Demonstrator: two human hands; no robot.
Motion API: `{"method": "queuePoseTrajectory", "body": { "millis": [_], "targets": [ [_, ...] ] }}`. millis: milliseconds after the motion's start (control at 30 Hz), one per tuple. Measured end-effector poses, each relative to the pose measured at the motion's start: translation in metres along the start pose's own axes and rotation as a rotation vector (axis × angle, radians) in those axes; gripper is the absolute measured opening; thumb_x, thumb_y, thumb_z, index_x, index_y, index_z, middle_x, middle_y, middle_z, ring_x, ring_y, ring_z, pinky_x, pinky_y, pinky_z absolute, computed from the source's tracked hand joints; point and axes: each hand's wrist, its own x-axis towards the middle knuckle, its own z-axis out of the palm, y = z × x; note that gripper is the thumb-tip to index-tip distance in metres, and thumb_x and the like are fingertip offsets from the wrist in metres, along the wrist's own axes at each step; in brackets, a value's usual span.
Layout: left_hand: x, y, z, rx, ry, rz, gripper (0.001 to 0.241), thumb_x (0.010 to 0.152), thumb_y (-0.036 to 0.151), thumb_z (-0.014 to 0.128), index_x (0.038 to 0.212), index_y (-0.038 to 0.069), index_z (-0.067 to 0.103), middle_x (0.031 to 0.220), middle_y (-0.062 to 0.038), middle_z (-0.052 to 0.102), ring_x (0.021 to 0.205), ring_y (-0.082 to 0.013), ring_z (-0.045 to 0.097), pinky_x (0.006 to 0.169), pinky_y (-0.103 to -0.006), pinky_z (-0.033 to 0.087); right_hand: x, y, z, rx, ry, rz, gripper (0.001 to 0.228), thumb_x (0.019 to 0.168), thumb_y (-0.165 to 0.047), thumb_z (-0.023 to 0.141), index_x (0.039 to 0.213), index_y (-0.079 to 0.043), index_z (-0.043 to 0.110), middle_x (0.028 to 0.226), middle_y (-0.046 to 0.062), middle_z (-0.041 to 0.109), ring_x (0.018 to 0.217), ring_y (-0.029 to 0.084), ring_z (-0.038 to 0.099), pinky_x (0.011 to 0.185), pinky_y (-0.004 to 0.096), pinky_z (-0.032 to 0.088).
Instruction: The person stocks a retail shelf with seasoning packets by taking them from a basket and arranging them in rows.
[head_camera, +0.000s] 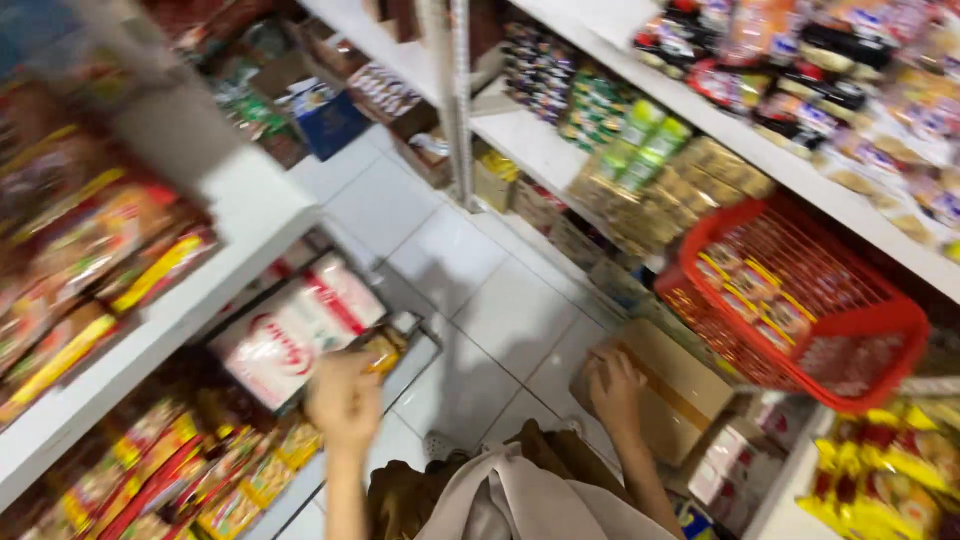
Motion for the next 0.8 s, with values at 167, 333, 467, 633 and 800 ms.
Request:
{"method": "queuePoseTrajectory", "body": {
  "millis": [167,333,467,633,800],
  "targets": [
    [-0.013,0.083,0.150,-0.278,-0.719,0.020,0.030,0.091,0.017,0.067,0.119,0.007,0.071,0.113,-0.013,0.071,0.107,-0.0352,0.063,0.096,-0.0442,0.049,0.015,0.061,-0.042,0.189,0.082,0.052,0.022,0.096,-0.015,0.064,0.116,-0.009,0.070,0.120,0.015,0.069,0.110,0.036,0.068,0.093,0.042,0.053],
    [-0.022,0.137,0.255,-0.413,-0.983,0.042,0.032,0.093,0.016,0.066,0.124,0.008,0.068,0.113,-0.012,0.070,0.108,-0.0337,0.064,0.099,-0.0441,0.049,0.049,0.094,-0.072,0.100,0.026,-0.003,0.020,0.094,-0.014,0.066,0.114,-0.012,0.071,0.119,0.012,0.070,0.109,0.035,0.067,0.094,0.047,0.046],
    [-0.035,0.158,0.338,-0.396,-1.074,0.095,0.032,0.093,0.014,0.065,0.124,0.008,0.068,0.116,-0.012,0.069,0.112,-0.0341,0.062,0.101,-0.0437,0.049,0.055,0.136,-0.099,0.126,-0.022,0.074,0.021,0.096,-0.016,0.066,0.117,-0.015,0.068,0.123,0.009,0.069,0.110,0.034,0.066,0.092,0.044,0.047],
    [-0.053,0.168,0.426,-0.370,-1.089,0.270,0.035,0.086,0.016,0.072,0.118,0.004,0.067,0.127,-0.016,0.062,0.121,-0.0382,0.056,0.104,-0.0476,0.044,0.058,0.193,-0.127,0.141,0.039,0.188,0.022,0.095,-0.015,0.066,0.117,-0.014,0.069,0.120,0.010,0.069,0.111,0.032,0.066,0.092,0.042,0.050],
    [-0.059,0.147,0.523,-0.225,-1.185,0.494,0.049,0.079,0.019,0.076,0.125,0.005,0.063,0.135,-0.019,0.057,0.127,-0.0410,0.051,0.108,-0.0484,0.041,0.083,0.247,-0.147,0.222,0.073,0.605,0.025,0.100,-0.020,0.063,0.123,-0.013,0.068,0.111,0.014,0.071,0.094,0.037,0.067,0.082,0.044,0.054]
  ]
}}
